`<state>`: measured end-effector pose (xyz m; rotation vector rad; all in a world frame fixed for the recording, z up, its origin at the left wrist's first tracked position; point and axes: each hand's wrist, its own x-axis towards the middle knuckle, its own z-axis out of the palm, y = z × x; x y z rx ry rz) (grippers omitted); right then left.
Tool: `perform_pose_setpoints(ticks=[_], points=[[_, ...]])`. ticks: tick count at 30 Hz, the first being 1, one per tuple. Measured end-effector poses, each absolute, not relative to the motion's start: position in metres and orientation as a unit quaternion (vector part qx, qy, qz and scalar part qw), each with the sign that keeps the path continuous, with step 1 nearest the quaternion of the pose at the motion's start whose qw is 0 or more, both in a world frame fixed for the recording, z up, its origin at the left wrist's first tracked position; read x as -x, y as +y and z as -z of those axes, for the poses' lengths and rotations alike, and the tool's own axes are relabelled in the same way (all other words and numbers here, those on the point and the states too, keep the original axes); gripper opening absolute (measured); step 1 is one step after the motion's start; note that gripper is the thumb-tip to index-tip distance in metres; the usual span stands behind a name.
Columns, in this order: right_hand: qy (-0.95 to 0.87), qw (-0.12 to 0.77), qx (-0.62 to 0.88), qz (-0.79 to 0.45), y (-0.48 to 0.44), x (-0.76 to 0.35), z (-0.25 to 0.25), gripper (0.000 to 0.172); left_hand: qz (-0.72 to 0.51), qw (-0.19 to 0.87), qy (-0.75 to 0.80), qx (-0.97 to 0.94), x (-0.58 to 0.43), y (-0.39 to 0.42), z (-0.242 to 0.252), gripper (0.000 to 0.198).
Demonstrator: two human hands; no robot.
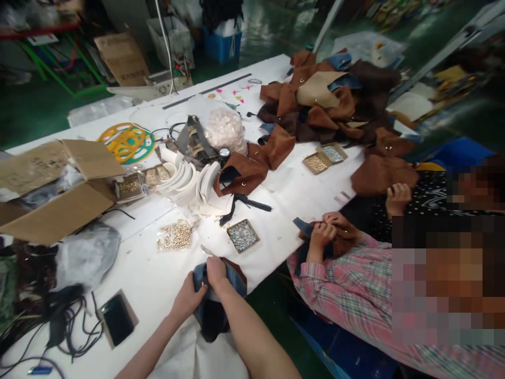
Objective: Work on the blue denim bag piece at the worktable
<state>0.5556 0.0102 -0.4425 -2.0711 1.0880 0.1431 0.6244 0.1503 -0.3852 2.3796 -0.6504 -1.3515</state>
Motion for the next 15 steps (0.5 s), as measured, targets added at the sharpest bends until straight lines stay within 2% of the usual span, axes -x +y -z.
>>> perform_pose_setpoints(ticks=[5, 9, 10, 12, 13, 15], points=[[0.421, 0.367, 0.826, -0.080, 0.006, -0.557, 0.433, 0.031, 0.461, 0.127, -0.269, -0.836, -0.618, 0.148, 0.381, 0.076], [0.394, 0.388, 0.832, -0.037, 0.009, -0.541, 0.412, 0.050, 0.466, 0.113, -0.258, -0.839, -0.627, 0.150, 0.379, 0.037], [0.400, 0.402, 0.823, -0.013, 0.012, -0.535, 0.407, 0.048, 0.468, 0.110, -0.255, -0.839, -0.630, 0.151, 0.379, 0.030], [0.428, 0.448, 0.785, 0.024, 0.021, -0.522, 0.404, 0.031, 0.467, 0.099, -0.246, -0.844, -0.634, 0.152, 0.378, 0.024], [0.446, 0.475, 0.759, 0.024, 0.027, -0.516, 0.405, 0.024, 0.462, 0.092, -0.239, -0.849, -0.635, 0.151, 0.378, 0.024], [0.475, 0.511, 0.716, -0.022, 0.042, -0.506, 0.414, 0.021, 0.451, 0.078, -0.229, -0.859, -0.635, 0.150, 0.376, 0.025]])
